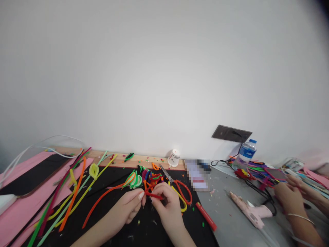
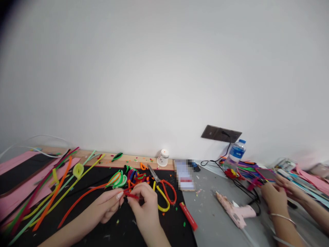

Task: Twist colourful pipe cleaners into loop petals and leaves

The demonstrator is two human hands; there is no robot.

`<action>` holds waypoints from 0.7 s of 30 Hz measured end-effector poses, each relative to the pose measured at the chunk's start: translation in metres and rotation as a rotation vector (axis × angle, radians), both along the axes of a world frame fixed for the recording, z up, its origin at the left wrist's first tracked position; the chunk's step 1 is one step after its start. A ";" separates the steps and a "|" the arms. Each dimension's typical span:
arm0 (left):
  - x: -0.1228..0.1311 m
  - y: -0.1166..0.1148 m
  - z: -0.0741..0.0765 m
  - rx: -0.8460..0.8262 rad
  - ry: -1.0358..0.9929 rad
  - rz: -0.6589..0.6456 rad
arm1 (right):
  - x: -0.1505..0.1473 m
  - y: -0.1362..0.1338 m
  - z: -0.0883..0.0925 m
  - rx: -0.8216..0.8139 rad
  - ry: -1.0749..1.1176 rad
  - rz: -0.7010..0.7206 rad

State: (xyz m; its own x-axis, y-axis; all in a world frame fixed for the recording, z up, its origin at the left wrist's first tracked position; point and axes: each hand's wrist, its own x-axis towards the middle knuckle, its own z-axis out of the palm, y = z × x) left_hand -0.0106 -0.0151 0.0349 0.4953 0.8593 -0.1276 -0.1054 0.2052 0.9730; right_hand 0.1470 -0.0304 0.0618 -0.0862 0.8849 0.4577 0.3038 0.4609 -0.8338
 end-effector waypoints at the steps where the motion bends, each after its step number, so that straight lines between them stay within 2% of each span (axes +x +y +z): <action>1: 0.000 0.000 0.001 -0.027 -0.028 -0.024 | 0.000 0.001 0.001 -0.025 0.011 0.004; 7: -0.006 -0.008 0.010 -0.132 -0.077 -0.161 | 0.001 0.002 0.005 -0.041 -0.071 0.134; 11: -0.011 -0.011 0.016 -0.213 -0.095 -0.256 | 0.005 0.002 0.004 -0.018 -0.266 0.091; 14: -0.013 -0.012 0.019 -0.257 -0.033 -0.276 | 0.006 0.001 0.003 0.030 -0.370 0.132; 17: -0.014 -0.012 0.021 -0.291 -0.011 -0.272 | 0.005 0.000 0.002 0.039 -0.374 0.196; 21: -0.014 -0.009 0.018 -0.308 -0.123 -0.294 | 0.003 0.000 -0.002 0.031 -0.318 0.170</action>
